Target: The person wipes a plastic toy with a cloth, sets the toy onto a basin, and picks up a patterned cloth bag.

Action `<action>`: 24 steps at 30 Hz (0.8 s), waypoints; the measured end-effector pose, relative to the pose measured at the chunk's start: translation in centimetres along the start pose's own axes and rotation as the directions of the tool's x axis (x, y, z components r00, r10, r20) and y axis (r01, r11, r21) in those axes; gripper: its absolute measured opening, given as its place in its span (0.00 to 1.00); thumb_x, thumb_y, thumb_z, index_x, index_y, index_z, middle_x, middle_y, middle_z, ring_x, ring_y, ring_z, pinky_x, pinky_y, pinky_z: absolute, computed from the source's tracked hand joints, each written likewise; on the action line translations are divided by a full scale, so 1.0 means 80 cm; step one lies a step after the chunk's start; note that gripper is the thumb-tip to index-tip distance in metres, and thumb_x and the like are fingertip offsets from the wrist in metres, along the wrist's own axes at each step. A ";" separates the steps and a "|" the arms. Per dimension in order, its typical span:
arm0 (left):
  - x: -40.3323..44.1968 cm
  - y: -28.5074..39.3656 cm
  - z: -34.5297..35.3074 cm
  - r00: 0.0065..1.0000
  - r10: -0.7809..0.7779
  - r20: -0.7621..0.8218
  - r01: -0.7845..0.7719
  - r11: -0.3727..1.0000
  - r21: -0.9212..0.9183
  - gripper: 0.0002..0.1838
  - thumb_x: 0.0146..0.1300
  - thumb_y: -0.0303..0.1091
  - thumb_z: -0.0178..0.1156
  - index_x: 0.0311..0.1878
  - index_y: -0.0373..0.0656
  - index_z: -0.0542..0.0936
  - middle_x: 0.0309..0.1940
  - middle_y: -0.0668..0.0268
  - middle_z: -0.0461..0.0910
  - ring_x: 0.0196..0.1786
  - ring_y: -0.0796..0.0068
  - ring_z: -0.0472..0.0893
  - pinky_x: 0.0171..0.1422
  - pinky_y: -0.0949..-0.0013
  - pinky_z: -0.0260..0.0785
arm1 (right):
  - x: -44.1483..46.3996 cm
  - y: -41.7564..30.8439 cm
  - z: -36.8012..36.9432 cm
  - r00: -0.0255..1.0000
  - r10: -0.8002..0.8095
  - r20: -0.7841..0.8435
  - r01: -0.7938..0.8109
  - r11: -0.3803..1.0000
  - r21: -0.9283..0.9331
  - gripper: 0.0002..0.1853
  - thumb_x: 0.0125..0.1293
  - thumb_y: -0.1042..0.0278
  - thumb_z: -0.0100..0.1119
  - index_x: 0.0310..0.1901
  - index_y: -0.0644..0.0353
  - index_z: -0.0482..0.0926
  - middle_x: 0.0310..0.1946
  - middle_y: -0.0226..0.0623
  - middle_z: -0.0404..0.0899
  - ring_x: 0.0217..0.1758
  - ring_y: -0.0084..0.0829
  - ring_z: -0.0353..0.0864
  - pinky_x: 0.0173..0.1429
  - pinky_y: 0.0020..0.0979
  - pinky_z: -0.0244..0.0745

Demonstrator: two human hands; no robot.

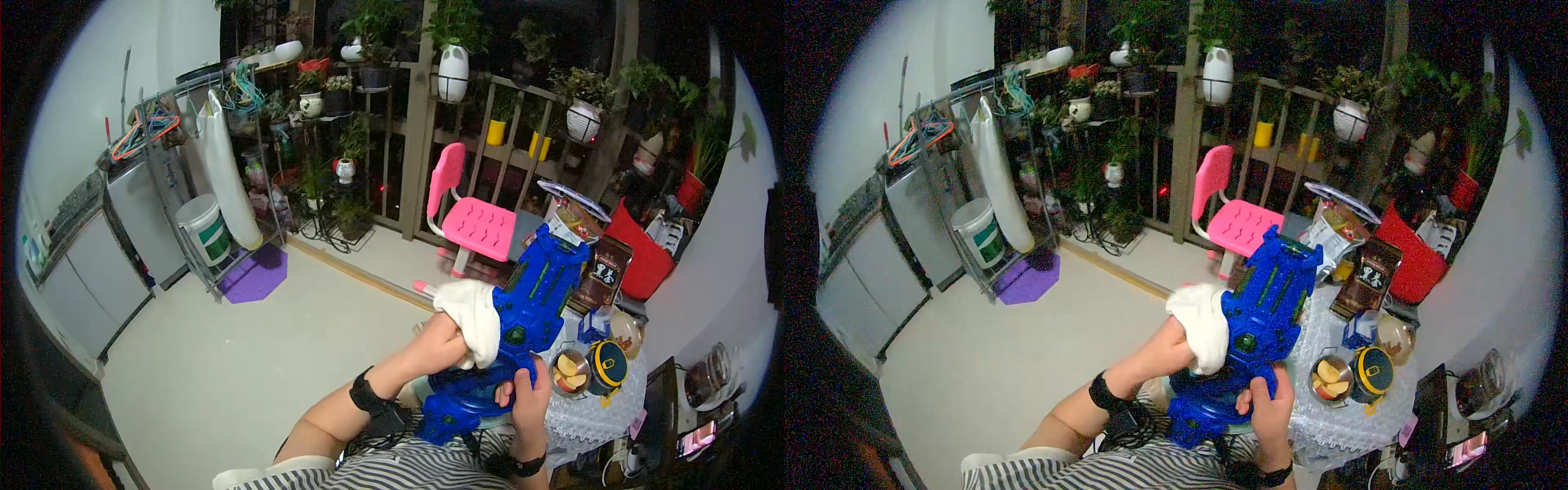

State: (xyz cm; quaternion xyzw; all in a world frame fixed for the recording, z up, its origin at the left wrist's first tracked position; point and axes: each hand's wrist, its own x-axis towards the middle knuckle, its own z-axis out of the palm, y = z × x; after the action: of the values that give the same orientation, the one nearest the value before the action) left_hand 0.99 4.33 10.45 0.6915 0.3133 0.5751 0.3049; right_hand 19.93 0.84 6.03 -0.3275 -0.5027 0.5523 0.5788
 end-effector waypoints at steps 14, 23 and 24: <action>-0.079 -0.046 -0.013 0.984 0.027 -0.174 -0.004 0.991 0.131 0.13 0.49 0.26 0.52 0.39 0.36 0.77 0.35 0.57 0.79 0.41 0.59 0.78 0.48 0.64 0.68 | 0.005 0.025 0.002 0.995 0.087 0.042 -0.089 0.995 0.039 0.06 0.64 0.73 0.49 0.41 0.63 0.68 0.16 0.31 0.68 0.14 0.22 0.67 0.19 0.25 0.66; -0.101 -0.071 0.002 0.957 -0.096 -0.274 0.092 0.995 -0.027 0.11 0.50 0.23 0.50 0.38 0.36 0.76 0.34 0.60 0.78 0.40 0.65 0.77 0.47 0.65 0.68 | 0.008 0.024 -0.003 0.996 0.086 -0.016 -0.086 0.996 0.029 0.05 0.65 0.71 0.48 0.40 0.62 0.68 0.15 0.31 0.67 0.13 0.22 0.66 0.19 0.26 0.65; -0.109 -0.074 0.005 0.945 -0.189 -0.266 0.172 0.981 -0.085 0.12 0.51 0.23 0.50 0.40 0.36 0.76 0.36 0.61 0.78 0.41 0.67 0.77 0.48 0.65 0.68 | 0.009 0.024 -0.005 0.995 0.084 -0.051 -0.082 0.996 0.029 0.05 0.66 0.70 0.47 0.39 0.62 0.67 0.14 0.30 0.66 0.12 0.22 0.65 0.18 0.26 0.65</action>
State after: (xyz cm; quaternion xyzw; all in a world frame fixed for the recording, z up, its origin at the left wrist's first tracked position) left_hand -0.33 1.14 0.52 0.5645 0.3965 0.6438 0.3311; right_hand 19.65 1.99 4.27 -0.3547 -0.4660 0.5737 0.5727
